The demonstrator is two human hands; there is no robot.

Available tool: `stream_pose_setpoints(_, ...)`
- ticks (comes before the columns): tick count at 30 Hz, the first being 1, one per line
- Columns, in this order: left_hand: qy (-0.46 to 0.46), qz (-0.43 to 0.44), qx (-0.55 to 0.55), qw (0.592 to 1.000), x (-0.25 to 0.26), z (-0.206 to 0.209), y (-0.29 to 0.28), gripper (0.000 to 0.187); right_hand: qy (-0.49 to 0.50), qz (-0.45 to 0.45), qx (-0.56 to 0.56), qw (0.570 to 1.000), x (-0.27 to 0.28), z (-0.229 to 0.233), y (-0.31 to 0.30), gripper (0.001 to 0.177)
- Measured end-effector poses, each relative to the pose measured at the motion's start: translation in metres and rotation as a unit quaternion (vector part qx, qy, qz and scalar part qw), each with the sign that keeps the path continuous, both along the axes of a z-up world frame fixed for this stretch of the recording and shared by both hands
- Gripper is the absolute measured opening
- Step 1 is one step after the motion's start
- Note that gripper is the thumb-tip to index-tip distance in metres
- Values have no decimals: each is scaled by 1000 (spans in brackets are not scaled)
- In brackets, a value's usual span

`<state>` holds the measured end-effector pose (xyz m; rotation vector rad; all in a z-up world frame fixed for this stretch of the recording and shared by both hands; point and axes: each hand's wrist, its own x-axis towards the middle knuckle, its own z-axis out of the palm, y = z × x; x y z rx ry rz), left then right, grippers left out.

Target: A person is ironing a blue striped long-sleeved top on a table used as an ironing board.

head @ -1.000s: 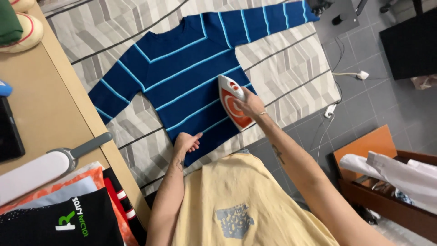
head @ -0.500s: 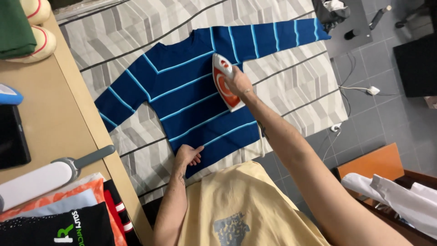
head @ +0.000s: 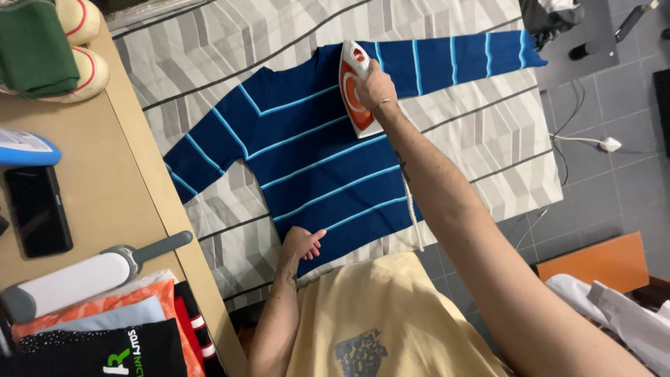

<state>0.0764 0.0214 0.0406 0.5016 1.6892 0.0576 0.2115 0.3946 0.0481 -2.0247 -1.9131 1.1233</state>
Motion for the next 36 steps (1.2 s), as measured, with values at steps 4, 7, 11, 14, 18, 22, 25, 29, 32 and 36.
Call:
stream_pose_setpoints(4,8,13,5,1000,2,0,-3,52,5,11,33,999,7,-21,-5,51)
stream_pose_setpoints(7,-18,33,35,999,-2,-37,-14,50,-33,56,43,997,15,-12,-23,55)
stream_pose_setpoints(11,-30,6,34,999,-2,-54,-23,50,-65,110,-8,992,39,5,-75,56)
stream_pose_setpoints(14,-31,19,40,999,-2,-40,-20,50,-69,144,-31,987,65,-8,-113,61)
stream_pose_setpoints(18,-26,12,47,998,-1,-60,-28,51,-68,146,-63,985,83,42,-176,60)
stream_pose_setpoints(22,-27,14,75,997,2,-50,-36,52,-67,163,-96,980,102,62,-225,61)
stream_pose_setpoints(25,-4,28,105,994,3,-40,-41,46,-95,175,-73,977,123,46,-247,64)
stream_pose_setpoints(29,24,31,145,989,4,-32,-59,39,-96,102,-24,990,153,0,-253,61)
stream_pose_setpoints(32,37,19,167,985,4,-29,-74,38,-45,29,-2,999,155,-19,-239,45)
stream_pose_setpoints(36,48,35,168,984,9,-51,-104,35,-34,33,-28,998,135,35,-254,49)
